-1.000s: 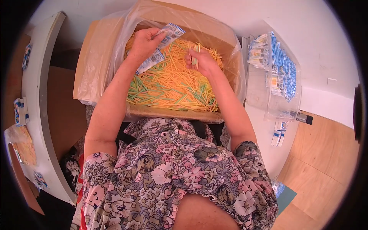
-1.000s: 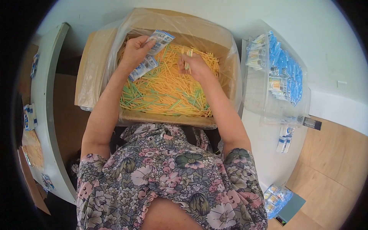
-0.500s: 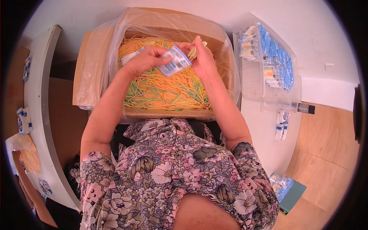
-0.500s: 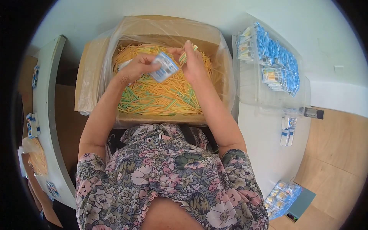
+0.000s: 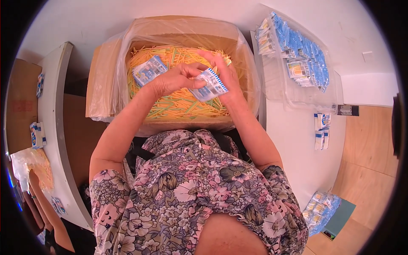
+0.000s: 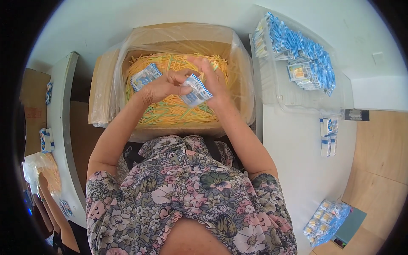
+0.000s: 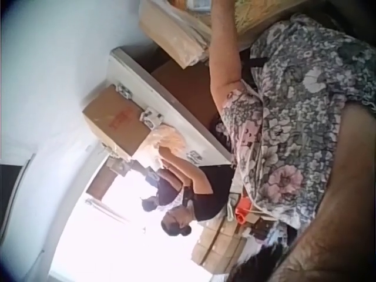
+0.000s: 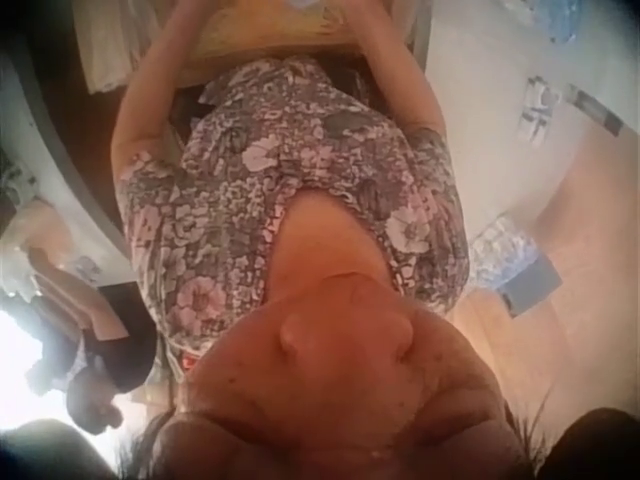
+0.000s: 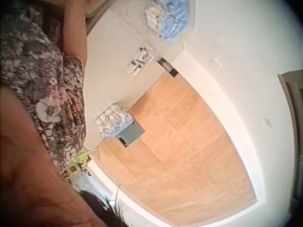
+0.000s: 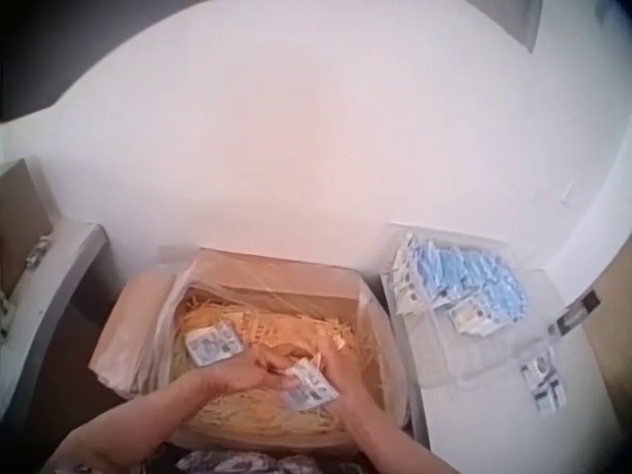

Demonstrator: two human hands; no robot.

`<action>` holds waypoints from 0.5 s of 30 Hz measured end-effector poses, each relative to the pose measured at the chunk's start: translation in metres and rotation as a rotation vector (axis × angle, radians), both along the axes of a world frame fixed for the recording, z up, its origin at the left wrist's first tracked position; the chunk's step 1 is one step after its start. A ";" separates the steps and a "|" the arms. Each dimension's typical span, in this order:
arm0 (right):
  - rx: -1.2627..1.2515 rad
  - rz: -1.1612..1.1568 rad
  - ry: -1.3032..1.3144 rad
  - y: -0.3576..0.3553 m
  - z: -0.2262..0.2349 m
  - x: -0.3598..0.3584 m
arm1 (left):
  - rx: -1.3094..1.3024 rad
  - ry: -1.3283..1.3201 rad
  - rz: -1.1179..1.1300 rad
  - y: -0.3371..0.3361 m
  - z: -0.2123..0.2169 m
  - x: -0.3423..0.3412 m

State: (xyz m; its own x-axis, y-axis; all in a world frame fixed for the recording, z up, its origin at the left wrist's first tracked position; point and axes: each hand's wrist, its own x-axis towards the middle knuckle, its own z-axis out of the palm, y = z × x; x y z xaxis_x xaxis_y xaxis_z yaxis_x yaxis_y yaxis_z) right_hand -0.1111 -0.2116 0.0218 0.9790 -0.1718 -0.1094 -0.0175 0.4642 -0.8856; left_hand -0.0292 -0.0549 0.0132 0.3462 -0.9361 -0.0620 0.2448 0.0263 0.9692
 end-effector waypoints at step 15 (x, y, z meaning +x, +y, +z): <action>-0.918 -0.103 -0.100 -0.023 -0.010 -0.005 | -0.077 -0.370 0.125 -0.022 -0.020 -0.014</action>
State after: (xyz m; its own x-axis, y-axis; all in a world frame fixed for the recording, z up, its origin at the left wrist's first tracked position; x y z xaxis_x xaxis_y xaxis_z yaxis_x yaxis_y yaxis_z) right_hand -0.1165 -0.2345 0.0116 0.9517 -0.2359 0.1967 0.0813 -0.4241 -0.9019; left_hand -0.0434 -0.0773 -0.0068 0.4436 -0.8824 0.1569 -0.1306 0.1095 0.9854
